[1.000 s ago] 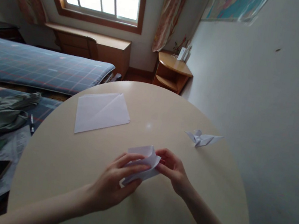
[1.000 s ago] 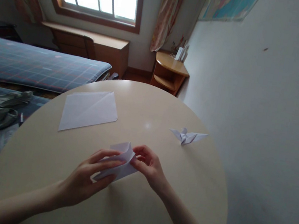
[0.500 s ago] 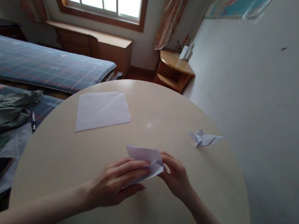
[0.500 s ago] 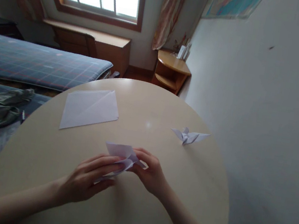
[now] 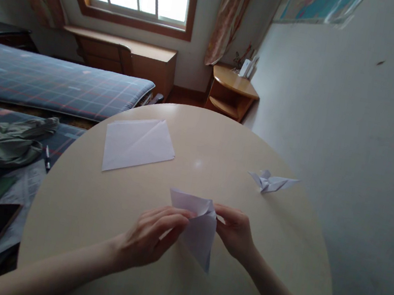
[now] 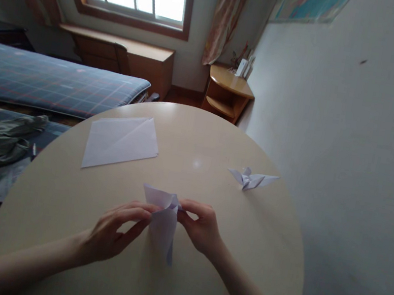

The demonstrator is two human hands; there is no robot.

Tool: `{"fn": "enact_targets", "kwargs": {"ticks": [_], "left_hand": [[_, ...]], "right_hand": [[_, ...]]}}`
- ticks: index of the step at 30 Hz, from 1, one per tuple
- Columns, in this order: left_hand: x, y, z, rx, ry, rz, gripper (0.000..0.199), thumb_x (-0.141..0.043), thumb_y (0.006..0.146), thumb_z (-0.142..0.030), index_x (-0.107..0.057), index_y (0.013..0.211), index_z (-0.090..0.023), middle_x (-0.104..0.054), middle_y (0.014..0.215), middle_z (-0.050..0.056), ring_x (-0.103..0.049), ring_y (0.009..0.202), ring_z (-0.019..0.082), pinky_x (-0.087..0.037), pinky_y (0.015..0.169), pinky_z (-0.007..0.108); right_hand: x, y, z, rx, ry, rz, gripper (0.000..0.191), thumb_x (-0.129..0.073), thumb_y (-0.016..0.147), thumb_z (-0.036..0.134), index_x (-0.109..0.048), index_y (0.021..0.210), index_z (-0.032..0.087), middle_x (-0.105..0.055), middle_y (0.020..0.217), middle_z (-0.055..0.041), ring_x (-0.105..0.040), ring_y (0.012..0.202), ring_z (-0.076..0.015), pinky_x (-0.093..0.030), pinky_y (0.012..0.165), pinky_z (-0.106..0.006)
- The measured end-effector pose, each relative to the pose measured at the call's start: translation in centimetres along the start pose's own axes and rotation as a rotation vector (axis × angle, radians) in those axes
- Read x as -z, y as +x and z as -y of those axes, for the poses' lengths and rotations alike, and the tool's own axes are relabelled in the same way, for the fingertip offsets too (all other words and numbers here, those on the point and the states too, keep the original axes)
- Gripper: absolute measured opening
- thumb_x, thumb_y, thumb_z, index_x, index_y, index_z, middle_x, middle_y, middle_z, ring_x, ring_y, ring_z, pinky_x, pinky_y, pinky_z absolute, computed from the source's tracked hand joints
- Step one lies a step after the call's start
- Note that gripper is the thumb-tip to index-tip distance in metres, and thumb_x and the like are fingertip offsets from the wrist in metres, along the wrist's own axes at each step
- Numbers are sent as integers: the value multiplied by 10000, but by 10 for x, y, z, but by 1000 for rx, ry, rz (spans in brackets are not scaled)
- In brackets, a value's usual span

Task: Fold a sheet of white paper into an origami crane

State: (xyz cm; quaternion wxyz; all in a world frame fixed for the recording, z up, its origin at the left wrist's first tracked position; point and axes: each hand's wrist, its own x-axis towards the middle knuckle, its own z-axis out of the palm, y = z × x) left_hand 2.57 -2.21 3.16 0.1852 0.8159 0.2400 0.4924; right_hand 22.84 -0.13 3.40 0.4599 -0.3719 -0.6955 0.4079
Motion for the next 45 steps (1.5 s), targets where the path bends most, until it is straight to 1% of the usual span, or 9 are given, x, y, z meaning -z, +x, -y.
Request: {"fn": "enact_targets", "kwargs": {"ticks": [3, 7, 10, 15, 22, 28, 34, 40, 45], "left_hand": [[-3, -1, 0, 189, -69, -80, 328, -564, 821, -94, -480, 1120, -199, -679, 936, 53, -657, 819, 136, -534, 708, 222], [-1, 3, 0, 396, -125, -44, 114, -620, 800, -202, -602, 911, -183, -651, 807, 30, -618, 713, 128, -523, 591, 201], [0, 6, -1, 418, -149, -47, 72, -652, 773, -235, -640, 827, -188, -603, 931, 65, -591, 844, 168, -530, 699, 276], [-2, 8, -3, 626, -386, 23, 102, -627, 788, -290, -616, 822, -194, -506, 1131, 88, -554, 974, 201, -533, 602, 225], [-7, 1, 3, 567, -301, 53, 126, -572, 832, -275, -610, 935, -213, -584, 1012, 56, -577, 848, 152, -498, 638, 215], [-10, 0, 3, 724, -337, 26, 248, -579, 819, -287, -551, 1056, -220, -637, 903, 38, -610, 795, 155, -504, 652, 235], [-13, -2, 3, 738, -420, -62, 214, -593, 801, -272, -487, 972, -201, -630, 873, 35, -611, 756, 144, -488, 613, 222], [-8, 3, 4, 577, -317, 45, 79, -514, 855, -235, -566, 836, -178, -611, 966, 59, -571, 878, 160, -462, 724, 241], [-2, 7, -1, 620, -339, 150, 200, -441, 896, -360, -537, 936, -189, -581, 1083, 72, -543, 988, 192, -411, 870, 311]], "right_hand": [[0, -4, -1, -66, 26, -6, 168, -657, 755, 352, -727, 845, 228, -708, 707, -37, -635, 628, -166, -518, 608, -265], [-1, -6, 4, -153, 116, 13, 217, -637, 763, 394, -707, 846, 207, -687, 706, -38, -623, 649, -161, -501, 570, -250], [-2, -6, 9, -224, 171, 41, 239, -642, 752, 410, -684, 830, 188, -672, 715, -40, -609, 642, -152, -483, 534, -237], [-4, -5, 10, -299, 257, 62, 237, -670, 727, 402, -622, 801, 182, -633, 702, -18, -571, 609, -120, -437, 498, -206], [-3, -4, 7, -337, 261, 96, 246, -621, 769, 408, -601, 852, 178, -618, 720, -19, -570, 610, -124, -412, 504, -215], [-5, -5, 3, -315, 264, 66, 278, -612, 783, 381, -532, 983, 207, -637, 810, -25, -587, 631, -121, -424, 503, -206], [-5, -4, 4, -260, 224, 64, 189, -575, 812, 383, -544, 851, 201, -596, 726, -4, -545, 535, -95, -398, 436, -190], [-2, -2, 12, 5, -55, 35, 108, -531, 843, 228, -635, 831, 199, -621, 848, -52, -588, 754, -141, -480, 594, -229], [-5, -4, 14, -34, -62, 56, 101, -543, 830, 205, -614, 902, 199, -616, 879, -45, -595, 687, -123, -482, 562, -227]]}}
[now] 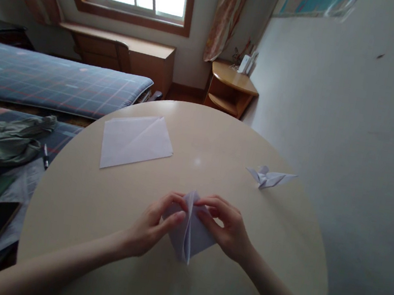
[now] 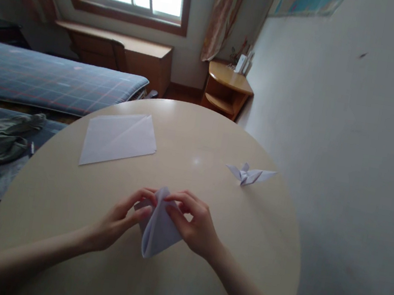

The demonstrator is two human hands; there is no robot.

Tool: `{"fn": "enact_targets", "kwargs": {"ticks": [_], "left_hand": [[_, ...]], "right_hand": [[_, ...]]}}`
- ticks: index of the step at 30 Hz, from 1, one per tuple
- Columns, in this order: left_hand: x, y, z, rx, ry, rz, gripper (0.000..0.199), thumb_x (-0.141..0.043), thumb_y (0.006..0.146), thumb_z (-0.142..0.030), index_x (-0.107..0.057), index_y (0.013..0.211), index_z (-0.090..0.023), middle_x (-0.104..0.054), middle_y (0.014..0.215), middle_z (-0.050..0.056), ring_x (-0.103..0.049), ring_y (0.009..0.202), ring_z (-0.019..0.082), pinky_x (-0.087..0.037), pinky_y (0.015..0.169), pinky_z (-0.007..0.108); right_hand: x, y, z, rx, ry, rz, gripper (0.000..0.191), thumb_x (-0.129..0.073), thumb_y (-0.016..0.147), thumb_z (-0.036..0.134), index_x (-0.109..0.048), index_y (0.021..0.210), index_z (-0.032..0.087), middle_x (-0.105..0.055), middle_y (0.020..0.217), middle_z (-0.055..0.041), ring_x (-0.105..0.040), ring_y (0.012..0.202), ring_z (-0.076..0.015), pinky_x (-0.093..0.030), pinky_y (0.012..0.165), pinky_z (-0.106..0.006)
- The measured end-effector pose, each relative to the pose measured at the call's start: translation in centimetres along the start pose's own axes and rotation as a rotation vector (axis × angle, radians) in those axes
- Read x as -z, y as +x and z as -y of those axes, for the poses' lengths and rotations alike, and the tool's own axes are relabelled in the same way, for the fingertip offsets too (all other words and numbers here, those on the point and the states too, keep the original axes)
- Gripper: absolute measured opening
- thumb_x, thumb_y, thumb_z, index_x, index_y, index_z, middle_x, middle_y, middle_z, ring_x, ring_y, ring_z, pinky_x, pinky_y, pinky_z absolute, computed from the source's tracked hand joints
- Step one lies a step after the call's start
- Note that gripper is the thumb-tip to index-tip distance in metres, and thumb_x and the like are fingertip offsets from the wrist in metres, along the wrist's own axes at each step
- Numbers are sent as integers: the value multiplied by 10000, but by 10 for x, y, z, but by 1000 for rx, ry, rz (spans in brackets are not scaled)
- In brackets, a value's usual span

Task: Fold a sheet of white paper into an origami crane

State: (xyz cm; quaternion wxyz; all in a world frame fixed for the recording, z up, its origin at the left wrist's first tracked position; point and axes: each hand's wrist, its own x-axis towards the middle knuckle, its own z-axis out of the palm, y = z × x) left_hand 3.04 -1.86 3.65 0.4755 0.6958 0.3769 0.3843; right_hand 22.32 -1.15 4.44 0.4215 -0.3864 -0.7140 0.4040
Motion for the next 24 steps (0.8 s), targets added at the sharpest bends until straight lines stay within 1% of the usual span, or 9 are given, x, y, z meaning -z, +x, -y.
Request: {"fn": "enact_targets", "kwargs": {"ticks": [3, 5, 7, 9, 12, 15, 19, 21, 24], "left_hand": [[2, -2, 0, 6, -39, 68, 394, -330, 892, -528, -507, 1006, -195, -494, 1235, 111, -493, 1094, 237, -380, 925, 369], [3, -2, 2, -30, -47, 109, 557, -296, 826, -659, -494, 1063, -196, -386, 1336, 140, -418, 1183, 287, -354, 955, 419], [3, -2, 4, -63, -26, 139, 696, -360, 713, -758, -472, 1119, -204, -290, 1392, 156, -331, 1247, 333, -315, 985, 472], [3, -1, 7, -72, 31, 156, 790, -531, 600, -755, -423, 1175, -223, -230, 1416, 162, -283, 1272, 356, -282, 1002, 511], [1, -2, 10, -82, 157, 157, 894, -765, 500, -561, -344, 1223, -245, -198, 1421, 165, -235, 1295, 356, -258, 1014, 534], [-2, -3, 9, -104, 214, 127, 795, -775, 564, -402, -348, 1217, -246, -227, 1409, 158, -204, 1310, 341, -256, 1016, 541], [-2, -5, 7, -112, 121, 74, 575, -608, 768, -339, -369, 1278, -223, -283, 1398, 143, -285, 1279, 304, -293, 1021, 492], [-2, -6, 8, -109, 52, 8, 503, -531, 828, -345, -393, 1292, -211, -338, 1366, 132, -330, 1253, 286, -297, 1031, 456], [-1, -7, 12, -65, -42, -120, 412, -477, 861, -358, -479, 1247, -214, -400, 1319, 103, -355, 1232, 273, -303, 1033, 419]], "right_hand": [[-2, -1, 0, -118, 79, 27, 153, -590, 792, 228, -567, 938, 190, -624, 882, -47, -621, 675, -137, -491, 554, -238], [-3, -1, 0, -214, 131, 43, 199, -601, 779, 242, -531, 956, 187, -638, 799, -35, -622, 639, -141, -467, 502, -220], [-4, 0, 0, -306, 187, 34, 217, -600, 777, 265, -507, 956, 185, -635, 714, -18, -599, 574, -128, -418, 436, -194], [-4, 1, -2, -374, 238, 0, 224, -603, 773, 293, -502, 942, 186, -625, 689, -7, -564, 520, -107, -376, 398, -177], [-4, 3, -6, -423, 294, -59, 246, -622, 752, 328, -516, 927, 191, -603, 738, 0, -534, 506, -85, -362, 389, -166], [-2, 4, -9, -424, 301, -98, 268, -641, 726, 352, -546, 919, 192, -579, 832, -11, -533, 537, -83, -380, 399, -169], [0, 6, -9, -405, 297, -169, 254, -637, 726, 359, -583, 904, 186, -573, 891, -28, -537, 600, -96, -406, 438, -174], [2, 6, -8, -410, 323, -201, 243, -620, 739, 363, -597, 898, 181, -581, 849, -28, -524, 590, -93, -401, 440, -172], [2, 6, -8, -409, 397, -223, 226, -572, 777, 364, -603, 901, 178, -576, 722, -8, -511, 539, -88, -415, 439, -185]]}}
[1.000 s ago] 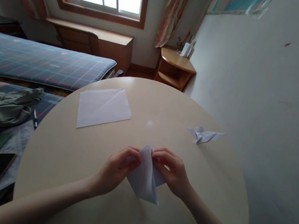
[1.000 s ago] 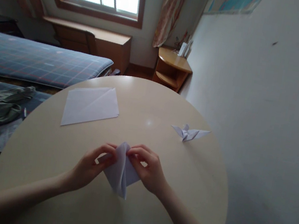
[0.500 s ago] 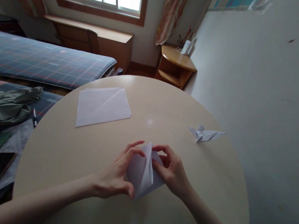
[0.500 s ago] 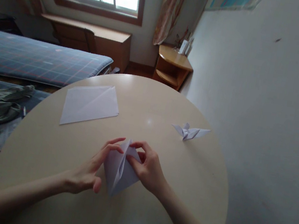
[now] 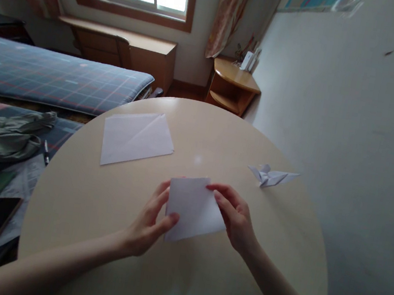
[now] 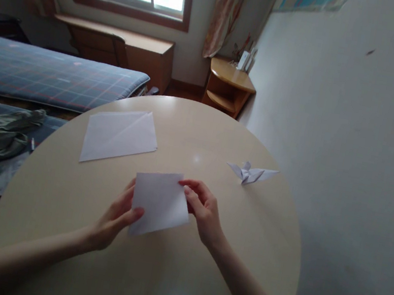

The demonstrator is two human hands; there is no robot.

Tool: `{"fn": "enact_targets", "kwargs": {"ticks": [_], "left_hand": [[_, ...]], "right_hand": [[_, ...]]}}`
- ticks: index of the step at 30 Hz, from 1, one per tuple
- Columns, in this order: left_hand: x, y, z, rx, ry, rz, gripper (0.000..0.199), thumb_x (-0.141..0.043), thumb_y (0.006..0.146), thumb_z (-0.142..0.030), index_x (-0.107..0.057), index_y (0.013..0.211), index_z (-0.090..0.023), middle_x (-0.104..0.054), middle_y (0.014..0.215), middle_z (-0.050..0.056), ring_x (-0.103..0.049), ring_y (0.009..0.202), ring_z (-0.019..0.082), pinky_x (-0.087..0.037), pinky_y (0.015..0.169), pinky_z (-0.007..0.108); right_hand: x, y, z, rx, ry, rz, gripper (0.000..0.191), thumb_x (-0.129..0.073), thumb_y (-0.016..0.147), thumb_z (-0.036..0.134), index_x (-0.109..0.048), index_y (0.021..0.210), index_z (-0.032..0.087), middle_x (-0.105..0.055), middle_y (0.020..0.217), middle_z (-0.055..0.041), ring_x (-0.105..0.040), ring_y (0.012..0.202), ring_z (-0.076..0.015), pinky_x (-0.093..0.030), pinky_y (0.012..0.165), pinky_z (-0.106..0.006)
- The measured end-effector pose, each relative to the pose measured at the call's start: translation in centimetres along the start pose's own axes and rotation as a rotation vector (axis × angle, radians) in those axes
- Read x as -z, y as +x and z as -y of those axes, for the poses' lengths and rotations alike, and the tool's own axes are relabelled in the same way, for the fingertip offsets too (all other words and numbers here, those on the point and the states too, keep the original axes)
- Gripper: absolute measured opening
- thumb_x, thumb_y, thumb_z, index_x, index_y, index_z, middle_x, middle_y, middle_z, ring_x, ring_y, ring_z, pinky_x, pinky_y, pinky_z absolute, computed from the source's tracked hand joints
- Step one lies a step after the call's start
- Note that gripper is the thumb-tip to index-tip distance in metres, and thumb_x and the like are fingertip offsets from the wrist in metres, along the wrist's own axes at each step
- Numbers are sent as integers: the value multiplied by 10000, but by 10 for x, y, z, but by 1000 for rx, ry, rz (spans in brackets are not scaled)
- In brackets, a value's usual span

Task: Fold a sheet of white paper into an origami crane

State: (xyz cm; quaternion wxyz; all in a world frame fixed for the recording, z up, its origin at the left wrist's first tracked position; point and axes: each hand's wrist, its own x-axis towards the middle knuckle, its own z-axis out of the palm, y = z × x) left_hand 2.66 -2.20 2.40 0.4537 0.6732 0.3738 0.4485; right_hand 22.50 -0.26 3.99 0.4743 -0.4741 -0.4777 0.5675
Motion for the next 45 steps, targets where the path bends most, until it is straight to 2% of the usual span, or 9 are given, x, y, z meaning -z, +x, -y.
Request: {"fn": "enact_targets", "kwargs": {"ticks": [4, 9, 13, 17, 27, 30, 36, 42, 45], "left_hand": [[-1, 4, -2, 100, -124, -137, 343, -489, 849, -367, -598, 1125, -196, -517, 1197, 82, -437, 1146, 257, -380, 965, 357], [-5, 9, -7, 290, -339, -200, 382, -568, 793, -418, -631, 1052, -144, -640, 967, 73, -570, 844, 198, -462, 745, 269], [-6, 9, -2, 403, -487, -211, 367, -612, 766, -412, -653, 993, -128, -661, 810, 44, -564, 682, 141, -425, 591, 195], [-7, 8, 2, 477, -547, -251, 368, -644, 734, -431, -668, 918, -113, -645, 731, 37, -542, 610, 121, -401, 524, 177], [-8, 7, 4, 538, -608, -313, 350, -689, 684, -451, -654, 786, -118, -599, 661, 4, -494, 541, 88, -372, 463, 157], [-9, 7, 3, 554, -607, -304, 344, -691, 680, -450, -639, 803, -133, -579, 655, -8, -499, 541, 85, -377, 463, 149], [-11, 7, -1, 582, -584, -296, 370, -684, 680, -449, -642, 889, -147, -605, 699, 9, -518, 569, 99, -383, 475, 152], [-10, 9, -4, 529, -536, -263, 386, -664, 698, -457, -651, 929, -147, -611, 730, 18, -512, 604, 106, -389, 513, 159], [-9, 10, -5, 475, -466, -276, 386, -658, 697, -468, -653, 910, -146, -615, 729, 16, -516, 628, 115, -389, 532, 164]], "right_hand": [[2, -3, 0, 160, -32, 0, 194, -506, 807, 312, -602, 910, 179, -594, 730, -18, -556, 547, -111, -455, 435, -223], [5, -9, 1, 473, -346, 0, 174, -530, 817, 215, -554, 989, 202, -603, 739, -18, -572, 562, -117, -450, 443, -231], [6, -11, -3, 763, -584, -56, 253, -545, 797, 110, -548, 1025, 221, -592, 734, -18, -555, 567, -113, -416, 429, -221], [8, -12, -6, 959, -717, -74, 381, -558, 760, 49, -535, 1089, 240, -634, 765, -28, -551, 551, -113, -425, 438, -227], [7, -17, -3, 1105, -840, -97, 468, -541, 759, 49, -495, 1177, 254, -671, 727, -29, -624, 612, -157, -520, 524, -269], [8, -17, -3, 1158, -875, -114, 493, -549, 755, 53, -488, 1203, 248, -680, 727, -25, -628, 613, -155, -536, 580, -284], [9, -15, -5, 1338, -832, -144, 466, -565, 726, 33, -550, 1175, 158, -662, 703, -12, -594, 569, -128, -529, 560, -259], [8, -14, -2, 1355, -836, -123, 523, -573, 711, 7, -531, 1213, 148, -608, 735, -25, -556, 612, -131, -492, 532, -253], [8, -14, 2, 1339, -880, -177, 425, -605, 708, 33, -596, 1108, 177, -543, 745, -29, -517, 628, -135, -463, 526, -263]]}}
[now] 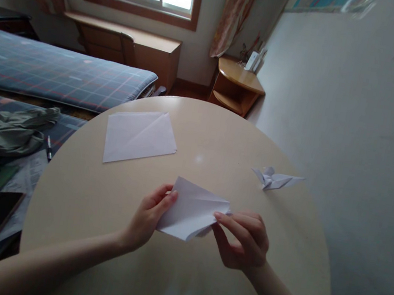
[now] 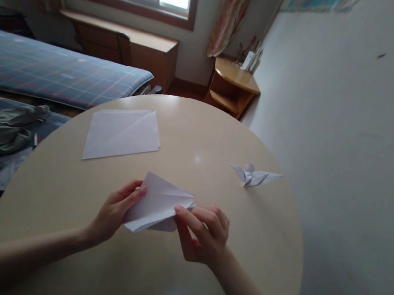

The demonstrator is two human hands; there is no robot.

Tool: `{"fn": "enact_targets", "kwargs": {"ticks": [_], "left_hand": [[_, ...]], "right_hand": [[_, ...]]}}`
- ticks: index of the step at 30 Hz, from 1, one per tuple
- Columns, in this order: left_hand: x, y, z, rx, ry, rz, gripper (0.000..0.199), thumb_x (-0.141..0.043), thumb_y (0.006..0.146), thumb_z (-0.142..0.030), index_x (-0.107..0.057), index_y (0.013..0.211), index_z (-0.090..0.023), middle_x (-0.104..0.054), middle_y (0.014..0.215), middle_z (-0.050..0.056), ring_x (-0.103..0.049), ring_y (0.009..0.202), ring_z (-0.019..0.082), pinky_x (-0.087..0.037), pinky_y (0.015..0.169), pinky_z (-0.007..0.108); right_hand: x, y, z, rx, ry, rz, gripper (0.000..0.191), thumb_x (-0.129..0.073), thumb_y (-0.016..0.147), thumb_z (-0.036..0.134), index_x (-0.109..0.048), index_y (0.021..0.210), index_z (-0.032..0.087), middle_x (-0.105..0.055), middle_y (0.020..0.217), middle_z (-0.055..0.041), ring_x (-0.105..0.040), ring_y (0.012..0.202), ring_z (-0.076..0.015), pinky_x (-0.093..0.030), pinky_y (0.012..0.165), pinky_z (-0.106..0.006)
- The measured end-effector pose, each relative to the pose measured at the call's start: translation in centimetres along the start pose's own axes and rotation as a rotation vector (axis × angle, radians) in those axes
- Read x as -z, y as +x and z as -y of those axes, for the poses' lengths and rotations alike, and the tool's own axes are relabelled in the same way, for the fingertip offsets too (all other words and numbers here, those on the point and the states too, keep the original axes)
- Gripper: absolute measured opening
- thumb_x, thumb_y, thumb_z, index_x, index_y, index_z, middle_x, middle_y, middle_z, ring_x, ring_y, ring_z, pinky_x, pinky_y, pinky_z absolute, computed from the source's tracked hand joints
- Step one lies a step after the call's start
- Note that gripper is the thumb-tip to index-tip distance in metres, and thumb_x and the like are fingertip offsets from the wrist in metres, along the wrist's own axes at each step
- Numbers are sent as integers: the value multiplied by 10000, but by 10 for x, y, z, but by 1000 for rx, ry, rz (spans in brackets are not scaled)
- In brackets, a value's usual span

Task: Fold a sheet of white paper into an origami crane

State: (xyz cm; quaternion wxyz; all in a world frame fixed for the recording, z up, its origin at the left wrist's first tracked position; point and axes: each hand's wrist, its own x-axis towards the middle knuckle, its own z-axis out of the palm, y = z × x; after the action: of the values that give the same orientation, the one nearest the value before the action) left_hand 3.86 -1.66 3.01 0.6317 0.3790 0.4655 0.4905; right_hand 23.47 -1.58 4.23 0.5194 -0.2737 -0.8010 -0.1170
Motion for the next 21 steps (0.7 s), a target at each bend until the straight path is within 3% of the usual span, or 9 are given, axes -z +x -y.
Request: {"fn": "enact_targets", "kwargs": {"ticks": [4, 10, 14, 18, 21], "left_hand": [[1, 1, -1, -36, 67, 3, 398, -631, 709, -494, -649, 905, -148, -615, 716, 13, -513, 624, 124, -377, 523, 173], [1, 0, 0, -99, 131, 17, 357, -597, 747, -476, -646, 884, -150, -601, 725, 14, -499, 633, 124, -380, 540, 181], [0, 0, -1, -48, 79, 31, 441, -596, 753, -476, -576, 1061, -161, -597, 716, 13, -495, 581, 114, -364, 495, 180], [-2, 1, -2, -10, -35, 52, 708, -612, 762, -441, -266, 1346, -237, -578, 637, -25, -458, 466, 91, -336, 448, 173], [-3, 3, -2, 46, -111, 93, 716, -653, 731, -423, -284, 1317, -241, -568, 602, -40, -445, 443, 78, -328, 448, 166]], "right_hand": [[0, 2, -2, -46, -59, 6, 245, -617, 735, 99, -624, 941, 232, -519, 798, -39, -517, 737, -175, -467, 618, -312], [-5, 2, -5, -196, 103, 84, 247, -596, 773, 128, -575, 989, 247, -563, 901, -51, -540, 857, -212, -470, 737, -372], [-7, 1, -6, -444, 217, 153, 342, -602, 788, 192, -520, 1112, 264, -527, 1067, -78, -526, 968, -230, -481, 772, -385], [-11, 0, -7, -797, 453, 232, 406, -577, 819, 276, -442, 1201, 284, -453, 1212, -89, -554, 927, -189, -505, 740, -337], [-12, 0, -10, -866, 492, 288, 277, -560, 828, 333, -538, 1096, 267, -488, 1169, -77, -545, 943, -191, -488, 761, -330]]}}
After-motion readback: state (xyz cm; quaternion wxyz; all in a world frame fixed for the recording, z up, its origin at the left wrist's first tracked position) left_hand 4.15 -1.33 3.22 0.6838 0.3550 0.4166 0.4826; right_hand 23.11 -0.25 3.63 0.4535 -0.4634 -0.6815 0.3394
